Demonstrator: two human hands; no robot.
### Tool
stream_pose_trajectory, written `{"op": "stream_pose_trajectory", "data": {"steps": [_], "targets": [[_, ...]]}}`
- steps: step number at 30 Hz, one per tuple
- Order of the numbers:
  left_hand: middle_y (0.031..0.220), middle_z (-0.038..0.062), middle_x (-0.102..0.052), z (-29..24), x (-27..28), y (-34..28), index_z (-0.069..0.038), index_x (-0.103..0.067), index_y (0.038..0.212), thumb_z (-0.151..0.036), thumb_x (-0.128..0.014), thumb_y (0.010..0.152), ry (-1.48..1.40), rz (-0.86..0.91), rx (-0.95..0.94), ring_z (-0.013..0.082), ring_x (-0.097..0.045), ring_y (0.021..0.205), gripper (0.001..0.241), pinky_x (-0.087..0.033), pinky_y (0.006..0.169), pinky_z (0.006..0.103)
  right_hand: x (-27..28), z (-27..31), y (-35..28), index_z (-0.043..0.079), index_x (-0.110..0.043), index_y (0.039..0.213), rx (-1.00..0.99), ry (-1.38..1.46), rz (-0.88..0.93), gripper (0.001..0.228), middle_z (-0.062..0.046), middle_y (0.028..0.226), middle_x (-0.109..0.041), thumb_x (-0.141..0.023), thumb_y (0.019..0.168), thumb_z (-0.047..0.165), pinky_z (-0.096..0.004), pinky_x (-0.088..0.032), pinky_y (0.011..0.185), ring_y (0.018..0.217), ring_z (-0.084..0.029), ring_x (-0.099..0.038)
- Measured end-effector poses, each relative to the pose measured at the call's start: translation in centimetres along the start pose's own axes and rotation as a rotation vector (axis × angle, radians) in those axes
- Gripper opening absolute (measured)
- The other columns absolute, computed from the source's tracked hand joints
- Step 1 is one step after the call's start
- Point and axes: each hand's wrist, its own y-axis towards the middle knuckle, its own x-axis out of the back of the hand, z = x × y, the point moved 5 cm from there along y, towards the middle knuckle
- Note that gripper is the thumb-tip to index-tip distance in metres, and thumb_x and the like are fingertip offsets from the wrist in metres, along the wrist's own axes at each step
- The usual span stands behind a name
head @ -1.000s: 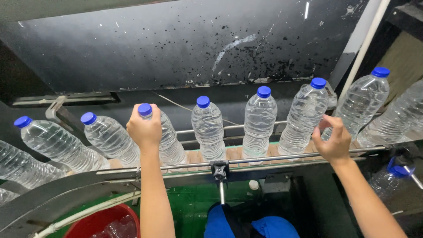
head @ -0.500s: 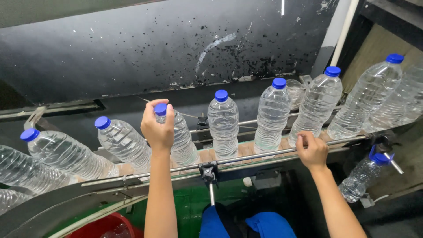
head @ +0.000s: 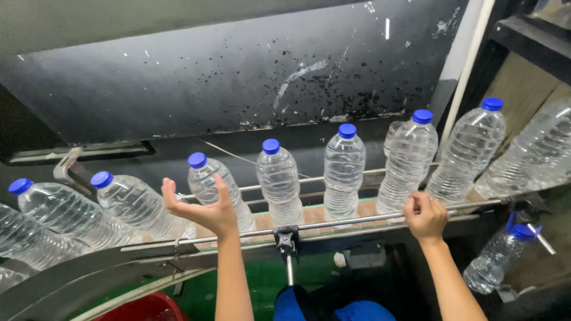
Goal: A worker manually tightens the caps on plastic water bottles on a moving conveyor belt in a water production facility.
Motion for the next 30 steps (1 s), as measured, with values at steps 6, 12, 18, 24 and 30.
{"op": "stream_pose_trajectory", "data": {"steps": [6, 12, 18, 24, 30], "targets": [[0.151, 0.017, -0.051, -1.3, -2.8, -2.9, -0.009, -0.039, 0.152, -0.032, -0.104, 0.055, -0.07, 0.182, 0.192, 0.0361, -0.051, 0.137, 0.119, -0.035, 0.118, 0.0499, -0.6, -0.3, -0.2, 0.026, -0.073, 0.092, 0.034, -0.028, -0.036, 0.009, 0.007, 0.05, -0.055, -0.065, 0.094, 0.03, -0.034, -0.055, 0.069, 0.055, -0.021, -0.061], [0.14, 0.018, -0.056, -4.8, -4.1, -4.5, -0.007, -0.044, 0.144, -0.031, -0.092, 0.073, -0.053, 0.259, 0.23, 0.0348, -0.057, 0.13, 0.089, -0.048, 0.109, 0.0466, 1.2, 1.9, 0.4, 0.012, -0.074, 0.094, 0.091, 0.012, -0.092, 0.014, -0.001, 0.063, -0.056, -0.061, 0.098, 0.014, -0.041, -0.044, 0.061, 0.061, -0.028, -0.056], [0.154, 0.015, -0.043, -6.8, -4.9, -7.6, -0.008, -0.033, 0.153, -0.04, -0.081, 0.083, -0.056, 0.174, 0.011, 0.0359, -0.046, 0.143, 0.09, -0.035, 0.119, 0.0554, 1.5, 2.4, 0.9, 0.014, -0.072, 0.09, 0.07, 0.006, -0.104, 0.017, -0.003, 0.062, -0.058, -0.057, 0.098, 0.016, -0.042, -0.041, 0.058, 0.06, -0.03, -0.055], [0.151, 0.009, -0.045, -7.0, -4.4, -10.9, -0.018, -0.051, 0.131, -0.023, -0.066, 0.084, -0.088, 0.266, -0.164, 0.0342, -0.041, 0.148, 0.05, -0.015, 0.123, 0.0626, 1.5, 2.7, 1.0, 0.014, -0.073, 0.089, 0.063, 0.015, -0.125, 0.014, -0.002, 0.062, -0.056, -0.06, 0.095, 0.014, -0.043, -0.042, 0.061, 0.058, -0.031, -0.052], [0.118, 0.014, -0.07, -9.3, -0.8, -11.0, -0.007, -0.066, 0.11, -0.002, -0.065, 0.088, -0.415, 0.648, -0.393, 0.0282, -0.069, 0.105, 0.022, -0.055, 0.093, 0.0385, 2.3, 3.5, 2.0, 0.014, -0.07, 0.087, 0.012, 0.124, -0.118, 0.014, -0.001, 0.068, -0.061, -0.058, 0.094, 0.012, -0.04, -0.044, 0.064, 0.062, -0.026, -0.057]]}}
